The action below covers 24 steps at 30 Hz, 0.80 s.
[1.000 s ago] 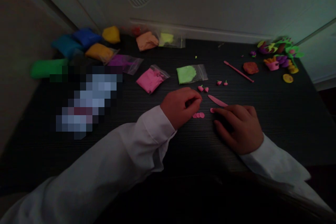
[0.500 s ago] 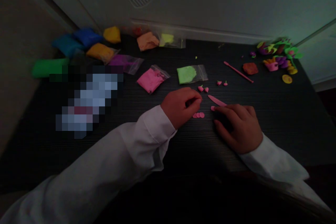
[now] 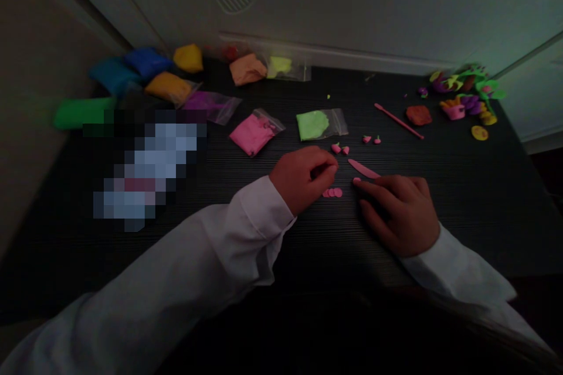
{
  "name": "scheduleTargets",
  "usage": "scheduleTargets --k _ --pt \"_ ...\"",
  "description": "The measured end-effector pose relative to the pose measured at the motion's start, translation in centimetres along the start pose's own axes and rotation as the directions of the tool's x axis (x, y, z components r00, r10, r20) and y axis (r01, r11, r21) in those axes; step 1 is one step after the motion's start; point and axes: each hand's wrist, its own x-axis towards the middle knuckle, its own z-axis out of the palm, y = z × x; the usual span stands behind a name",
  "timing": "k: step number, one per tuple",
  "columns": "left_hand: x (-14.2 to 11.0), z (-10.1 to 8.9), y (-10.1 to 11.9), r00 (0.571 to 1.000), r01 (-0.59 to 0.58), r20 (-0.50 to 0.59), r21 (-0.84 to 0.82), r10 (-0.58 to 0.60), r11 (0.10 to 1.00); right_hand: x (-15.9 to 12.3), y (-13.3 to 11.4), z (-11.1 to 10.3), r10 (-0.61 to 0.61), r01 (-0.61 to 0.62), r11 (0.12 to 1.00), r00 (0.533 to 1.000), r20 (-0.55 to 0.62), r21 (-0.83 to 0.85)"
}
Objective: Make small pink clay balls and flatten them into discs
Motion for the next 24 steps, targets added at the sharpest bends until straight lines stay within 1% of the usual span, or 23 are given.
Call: scheduleTargets --k 4,11,16,24 --pt "-0.01 0.0 0.06 1.0 -0.004 0.003 0.002 0.004 1.0 -0.04 0.06 0.01 0.002 -0.002 1.0 1.0 -0.013 -0.008" --pt "-0.01 0.0 0.03 1.0 -0.007 -0.001 0.002 0.007 1.0 0.02 -0.26 -0.06 0.002 0.002 0.994 0.999 0.035 -0.107" --pt "-0.02 -0.02 0.03 1.0 -0.005 0.003 -0.002 0.005 1.0 0.01 -0.57 -0.13 0.006 0.0 0.987 0.999 0.041 -0.163" --pt "-0.02 -0.05 0.1 1.0 0.002 0.014 -0.002 -0.002 1.0 0.05 -0.72 -0.13 -0.006 0.013 0.983 0.999 0.037 -0.185"
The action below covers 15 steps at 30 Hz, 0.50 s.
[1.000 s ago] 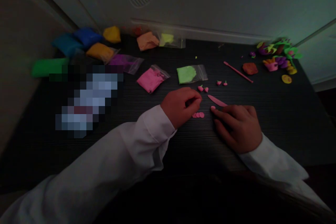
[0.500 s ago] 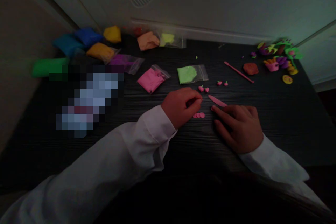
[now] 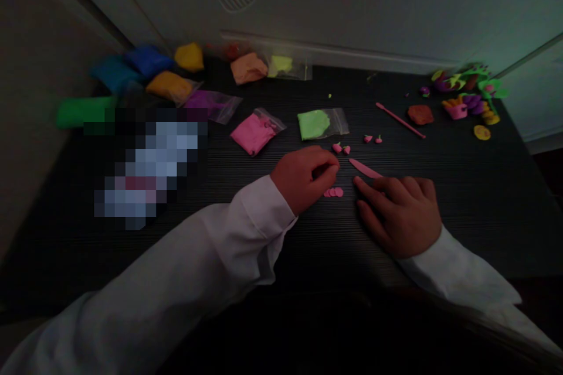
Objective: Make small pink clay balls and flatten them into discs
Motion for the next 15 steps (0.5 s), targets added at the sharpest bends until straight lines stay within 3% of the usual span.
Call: scheduleTargets --k 15 --pt "-0.03 0.07 -0.11 1.0 -0.01 0.002 -0.003 0.01 1.0 -0.25 0.42 0.16 0.009 -0.004 0.998 0.996 -0.093 0.056"
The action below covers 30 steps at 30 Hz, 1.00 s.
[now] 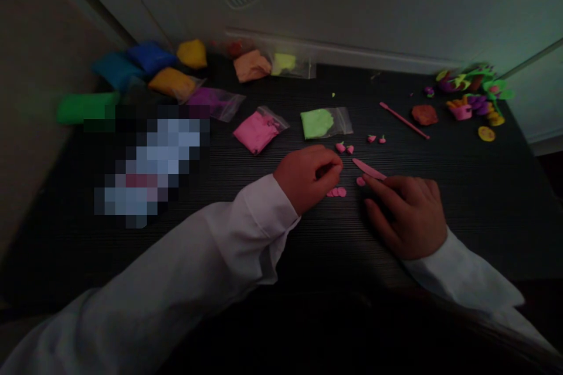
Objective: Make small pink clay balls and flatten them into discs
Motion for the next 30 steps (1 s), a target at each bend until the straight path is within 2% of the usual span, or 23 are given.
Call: scheduleTargets --k 7,30 --pt "0.01 -0.04 0.07 1.0 0.002 0.0 0.0 -0.002 1.0 0.15 -0.1 0.01 -0.017 0.017 1.0 0.999 0.051 -0.006" --pt "0.0 -0.09 0.06 1.0 0.004 0.007 0.004 -0.004 1.0 0.14 0.02 0.03 0.04 -0.041 0.999 0.998 0.052 0.03"
